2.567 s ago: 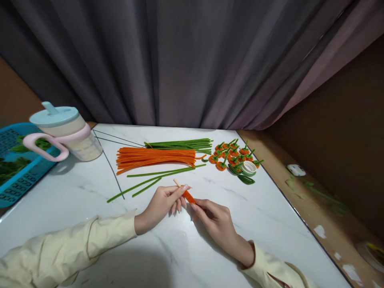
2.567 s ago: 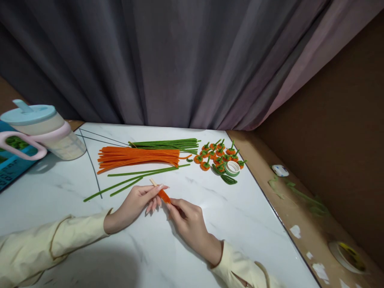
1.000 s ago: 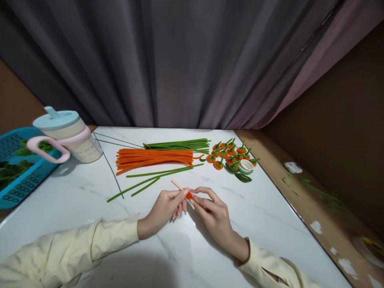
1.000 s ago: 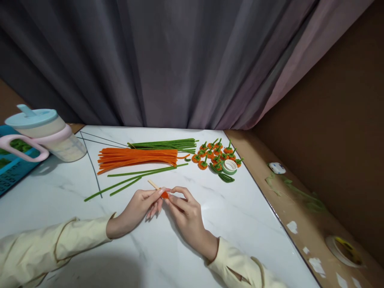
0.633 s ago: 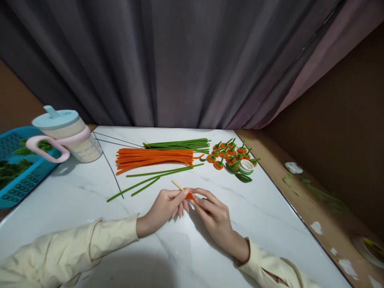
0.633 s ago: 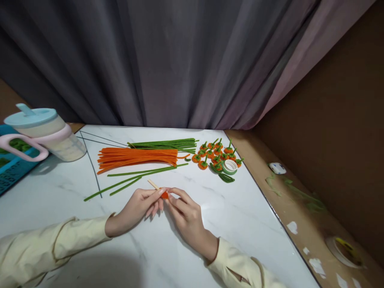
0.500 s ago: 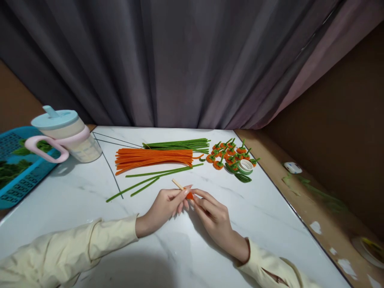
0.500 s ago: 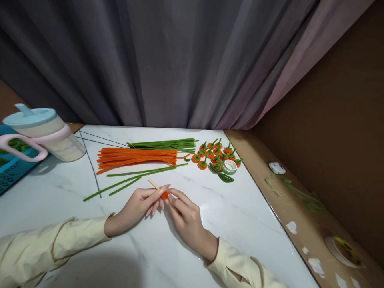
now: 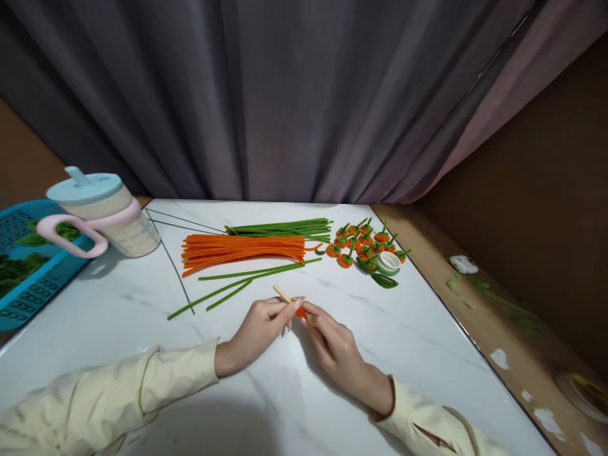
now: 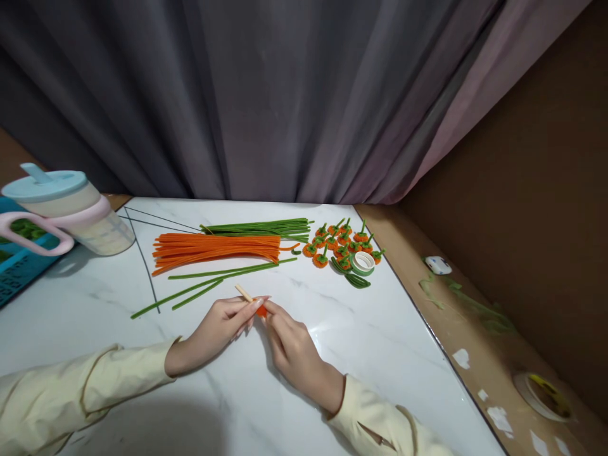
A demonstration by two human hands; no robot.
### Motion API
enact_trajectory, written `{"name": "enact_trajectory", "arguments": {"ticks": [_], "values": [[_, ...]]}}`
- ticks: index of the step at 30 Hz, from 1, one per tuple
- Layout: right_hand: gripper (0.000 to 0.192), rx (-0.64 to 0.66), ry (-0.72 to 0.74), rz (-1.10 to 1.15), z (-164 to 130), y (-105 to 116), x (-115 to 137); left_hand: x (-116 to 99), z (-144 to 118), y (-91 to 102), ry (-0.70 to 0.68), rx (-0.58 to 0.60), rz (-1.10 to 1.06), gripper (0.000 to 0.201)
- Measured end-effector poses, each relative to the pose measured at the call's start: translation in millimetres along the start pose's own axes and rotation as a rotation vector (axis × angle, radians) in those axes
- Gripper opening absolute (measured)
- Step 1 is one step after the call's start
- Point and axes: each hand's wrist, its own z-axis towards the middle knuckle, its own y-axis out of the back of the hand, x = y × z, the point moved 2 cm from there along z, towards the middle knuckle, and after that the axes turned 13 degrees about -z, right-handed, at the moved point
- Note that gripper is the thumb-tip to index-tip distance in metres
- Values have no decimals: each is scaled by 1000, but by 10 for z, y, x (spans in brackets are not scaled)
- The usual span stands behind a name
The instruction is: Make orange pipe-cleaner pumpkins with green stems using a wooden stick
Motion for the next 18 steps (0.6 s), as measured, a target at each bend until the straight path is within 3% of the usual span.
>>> {"name": "enact_trajectory", "arguments": {"ticks": [10,15,18], "values": [[16,47,-31,29,1,-6,-12,-3,26,29,-76,29,-1,35],[13,51,-89,58,27,-9,-19,72,27,23,39,18,-3,48],[13,35,-140,42,34,-1,-31,88,87,15,177,85,-59,51]]}}
